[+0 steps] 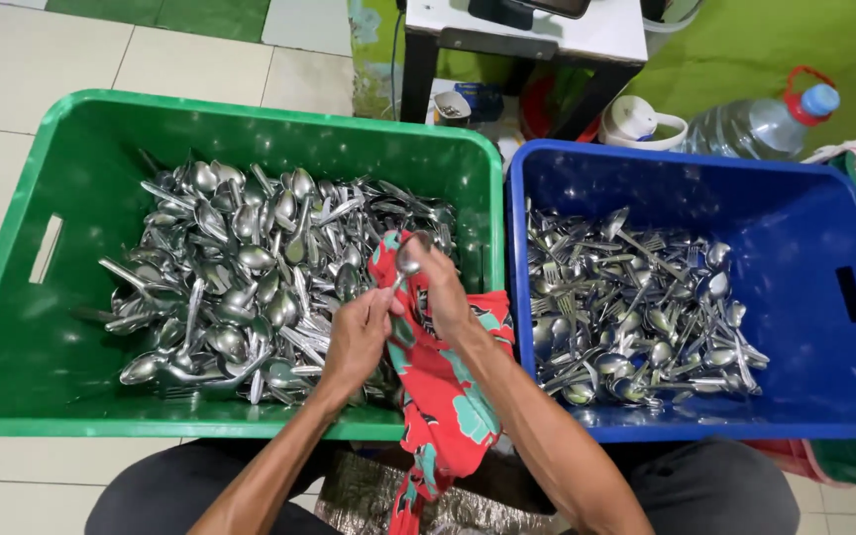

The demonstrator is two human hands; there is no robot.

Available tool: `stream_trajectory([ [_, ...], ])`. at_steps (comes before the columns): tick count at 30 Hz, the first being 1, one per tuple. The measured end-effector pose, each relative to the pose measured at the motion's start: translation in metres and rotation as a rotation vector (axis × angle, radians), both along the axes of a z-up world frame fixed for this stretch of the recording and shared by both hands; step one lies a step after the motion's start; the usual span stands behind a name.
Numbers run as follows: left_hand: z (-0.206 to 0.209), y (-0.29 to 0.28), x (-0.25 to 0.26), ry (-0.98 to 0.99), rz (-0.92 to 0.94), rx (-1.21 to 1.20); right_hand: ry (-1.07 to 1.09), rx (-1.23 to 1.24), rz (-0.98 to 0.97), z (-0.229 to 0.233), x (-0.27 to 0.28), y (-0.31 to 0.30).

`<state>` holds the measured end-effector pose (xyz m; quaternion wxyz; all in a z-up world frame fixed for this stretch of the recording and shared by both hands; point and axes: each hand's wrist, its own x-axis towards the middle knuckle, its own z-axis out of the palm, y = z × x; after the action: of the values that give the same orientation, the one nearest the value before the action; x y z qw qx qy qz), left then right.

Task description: Wiping metal spoons with a cloth and moving them from one bin to another.

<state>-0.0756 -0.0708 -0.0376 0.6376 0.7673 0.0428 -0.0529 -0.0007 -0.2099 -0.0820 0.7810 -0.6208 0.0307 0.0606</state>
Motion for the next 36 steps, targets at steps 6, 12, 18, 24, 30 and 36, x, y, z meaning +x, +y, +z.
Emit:
stream_trajectory([
  [6, -0.004, 0.003, 0.013, 0.018, -0.017, 0.242, 0.174, -0.036, 0.128, 0.055, -0.025, 0.019],
  [12, 0.004, 0.032, 0.023, -0.189, 0.119, 0.806, -0.007, -0.166, 0.147, 0.014, -0.005, 0.014],
  [18, 0.041, 0.035, 0.036, -0.041, -0.019, -0.233, -0.053, -0.183, 0.501, 0.015, -0.019, 0.011],
  [24, 0.032, 0.055, 0.054, -0.076, 0.308, 0.033, -0.057, -0.198, 0.676, 0.03, -0.032, 0.01],
  [30, 0.033, 0.06, 0.038, 0.104, 0.254, 0.291, -0.554, -0.894, 0.362, 0.036, -0.029, 0.015],
  [36, -0.016, 0.063, 0.059, -0.085, 0.298, 0.292, -0.946, -1.191, 0.406, -0.002, -0.043, 0.034],
])
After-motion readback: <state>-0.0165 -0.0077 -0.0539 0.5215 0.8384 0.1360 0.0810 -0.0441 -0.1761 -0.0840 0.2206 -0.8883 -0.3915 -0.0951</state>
